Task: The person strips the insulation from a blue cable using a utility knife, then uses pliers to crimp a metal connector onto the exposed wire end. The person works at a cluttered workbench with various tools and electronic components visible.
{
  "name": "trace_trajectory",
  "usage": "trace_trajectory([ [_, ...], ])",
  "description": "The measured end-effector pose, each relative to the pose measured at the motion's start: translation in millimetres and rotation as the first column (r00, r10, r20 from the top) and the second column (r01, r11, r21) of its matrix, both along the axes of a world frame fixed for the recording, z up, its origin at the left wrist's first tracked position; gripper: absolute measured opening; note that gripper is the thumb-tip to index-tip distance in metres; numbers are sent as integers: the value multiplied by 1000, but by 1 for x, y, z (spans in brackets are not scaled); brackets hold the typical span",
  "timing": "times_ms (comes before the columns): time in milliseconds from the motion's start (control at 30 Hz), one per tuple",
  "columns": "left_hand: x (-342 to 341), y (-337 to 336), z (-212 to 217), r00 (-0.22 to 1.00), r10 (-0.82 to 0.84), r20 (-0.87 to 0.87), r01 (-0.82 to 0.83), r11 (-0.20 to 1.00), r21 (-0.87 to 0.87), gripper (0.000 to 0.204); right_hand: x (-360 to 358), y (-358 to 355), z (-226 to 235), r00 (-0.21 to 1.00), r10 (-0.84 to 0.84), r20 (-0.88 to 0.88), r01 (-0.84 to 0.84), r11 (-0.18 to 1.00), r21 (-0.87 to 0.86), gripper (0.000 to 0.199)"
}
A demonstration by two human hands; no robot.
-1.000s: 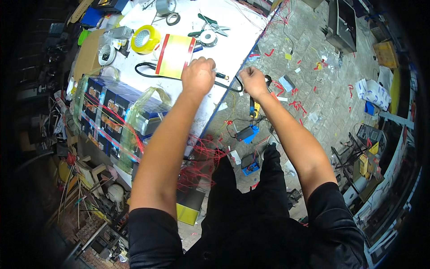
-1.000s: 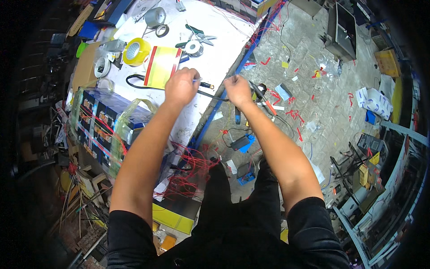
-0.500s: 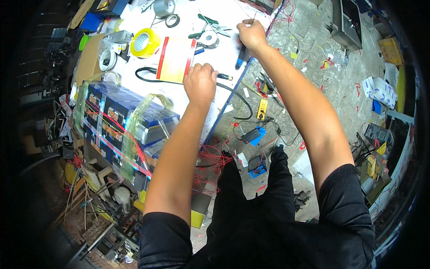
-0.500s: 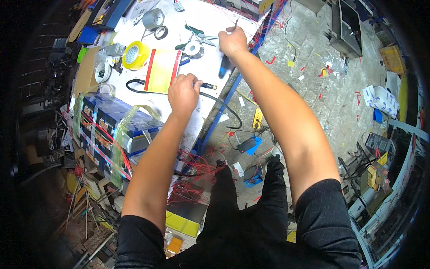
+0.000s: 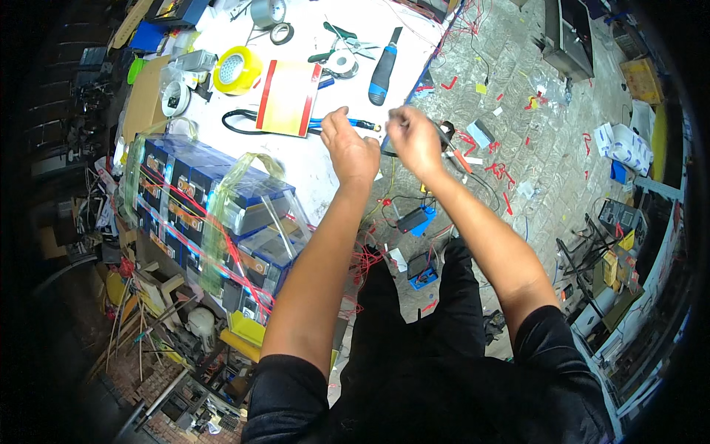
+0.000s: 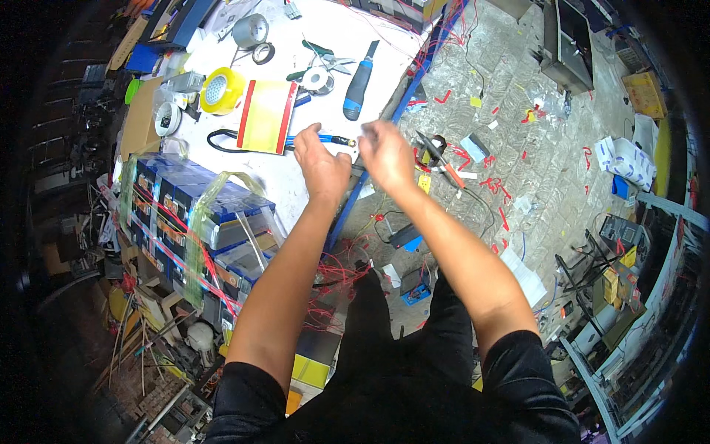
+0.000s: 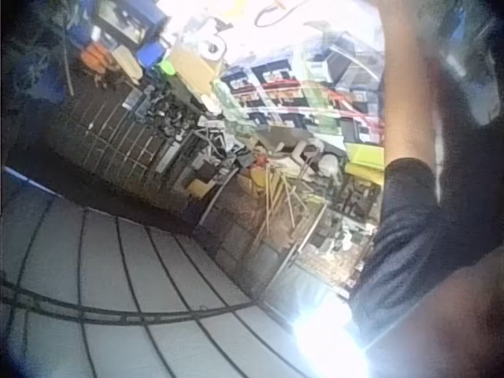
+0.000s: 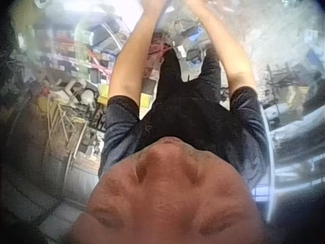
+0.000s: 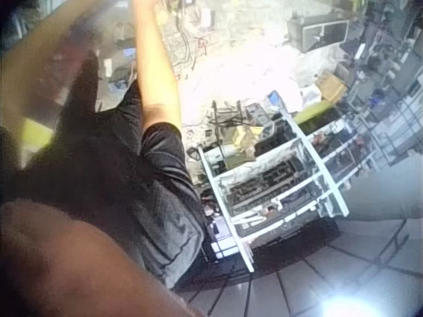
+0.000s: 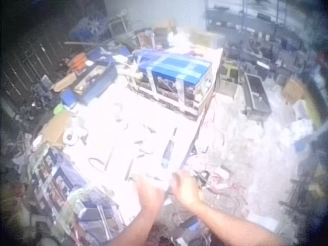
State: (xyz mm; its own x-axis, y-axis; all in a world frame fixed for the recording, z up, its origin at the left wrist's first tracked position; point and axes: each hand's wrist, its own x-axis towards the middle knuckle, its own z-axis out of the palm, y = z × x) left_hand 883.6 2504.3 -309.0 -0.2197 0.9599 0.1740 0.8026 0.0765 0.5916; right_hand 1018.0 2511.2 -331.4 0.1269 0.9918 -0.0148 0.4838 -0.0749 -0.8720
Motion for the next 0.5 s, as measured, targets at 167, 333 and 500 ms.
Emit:
trace_trajectory([
  [167,-3,-3,-5,999,-4,54,6,999,-49,52,-16,-24,8,993,105,50,-101,992,-70,20],
  [333,-30,-32,17,971,-163,-174,129,973,-190,38,-16,-12,-6,999,41,-9,-42,989,-144,17],
  [500,-41,-41,15,856,-106,-506,35,989,-147,42,-17,-6,-10,991,-30,-127,-6,961,-276,16],
])
